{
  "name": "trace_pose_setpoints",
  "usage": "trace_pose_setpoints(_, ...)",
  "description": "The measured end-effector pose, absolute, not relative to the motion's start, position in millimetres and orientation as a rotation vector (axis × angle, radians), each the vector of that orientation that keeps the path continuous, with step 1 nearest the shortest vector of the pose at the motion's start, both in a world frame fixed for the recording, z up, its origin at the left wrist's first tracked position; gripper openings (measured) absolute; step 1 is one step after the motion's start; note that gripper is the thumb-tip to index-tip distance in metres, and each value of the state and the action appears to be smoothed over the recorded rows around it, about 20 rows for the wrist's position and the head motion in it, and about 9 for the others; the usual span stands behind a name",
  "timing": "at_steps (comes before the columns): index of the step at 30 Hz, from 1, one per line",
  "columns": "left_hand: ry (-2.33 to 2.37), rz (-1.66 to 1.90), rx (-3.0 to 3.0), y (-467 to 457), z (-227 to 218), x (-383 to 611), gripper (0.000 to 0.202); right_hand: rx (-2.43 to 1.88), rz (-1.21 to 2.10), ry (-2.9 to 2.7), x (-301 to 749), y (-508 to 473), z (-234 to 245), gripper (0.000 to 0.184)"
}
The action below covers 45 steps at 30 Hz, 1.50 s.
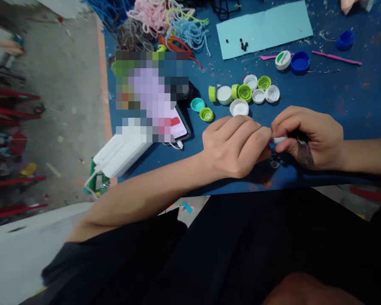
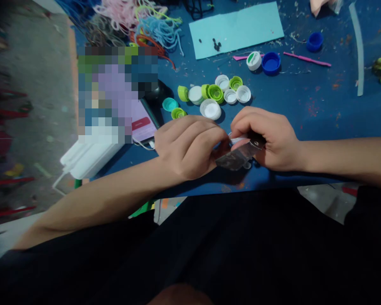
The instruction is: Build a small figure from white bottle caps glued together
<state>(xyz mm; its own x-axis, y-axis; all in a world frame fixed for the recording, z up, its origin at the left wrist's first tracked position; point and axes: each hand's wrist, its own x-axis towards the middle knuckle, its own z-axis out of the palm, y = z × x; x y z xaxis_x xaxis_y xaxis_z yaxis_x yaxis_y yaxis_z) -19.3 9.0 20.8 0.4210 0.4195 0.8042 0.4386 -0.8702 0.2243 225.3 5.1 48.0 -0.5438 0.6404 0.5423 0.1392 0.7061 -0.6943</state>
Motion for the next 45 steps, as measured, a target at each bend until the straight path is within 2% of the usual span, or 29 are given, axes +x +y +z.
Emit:
trace_pose_setpoints(5, -0.901, -1.591, -2.828, 6, 28, -13, 0.018, -0.573, 0.772, -2.091, 226, 3, 49, 0.022)
trace_pose_setpoints(9, -1.044, -1.563, -3.021, 2, 42, -11, 0.008, -0.559, 0.767, -2.103, 228, 4, 50, 0.020)
trace_pose_setpoints(13, -1.304, -1.771, -3.026, 0, 47, -13, 0.012, -0.494, 0.714, -2.147, 231, 8, 49, 0.016)
trace_pose_setpoints(20, -1.302, -1.481, -3.132, 0, 44, -22, 0.014, -0.404, 0.357, -2.200, 238, 17, 48, 0.007)
trace_pose_setpoints(24, -1.300, -1.544, -3.146, 5, 37, -21, 0.008, -0.486, 0.414, -2.124, 237, 21, 45, 0.009)
trace_pose_setpoints(28, -1.317, -1.709, -3.153, 8, 28, -18, 0.026, -0.550, 0.692, -2.008, 233, 24, 42, 0.021)
trace_pose_setpoints(31, -1.390, -1.881, -3.141, 7, 24, -18, 0.030, -0.579, 0.805, -2.024, 233, 26, 43, 0.029)
trace_pose_setpoints(36, -1.571, -2.056, -3.240, 10, 21, -16, 0.053, -0.489, 0.768, -2.159, 234, 31, 42, 0.022)
trace_pose_setpoints(38, -1.660, -2.055, -3.305, 12, 20, -14, 0.055, -0.486, 0.770, -2.110, 232, 31, 38, 0.012)
trace_pose_setpoints(42, -1.717, -2.165, -3.273, 13, 16, -8, 0.054, -0.619, 0.858, -1.913, 228, 24, 34, 0.029)
trace_pose_setpoints(45, -1.698, -2.219, -3.166, 11, 15, -5, 0.052, -0.674, 0.826, -1.994, 227, 19, 38, 0.017)
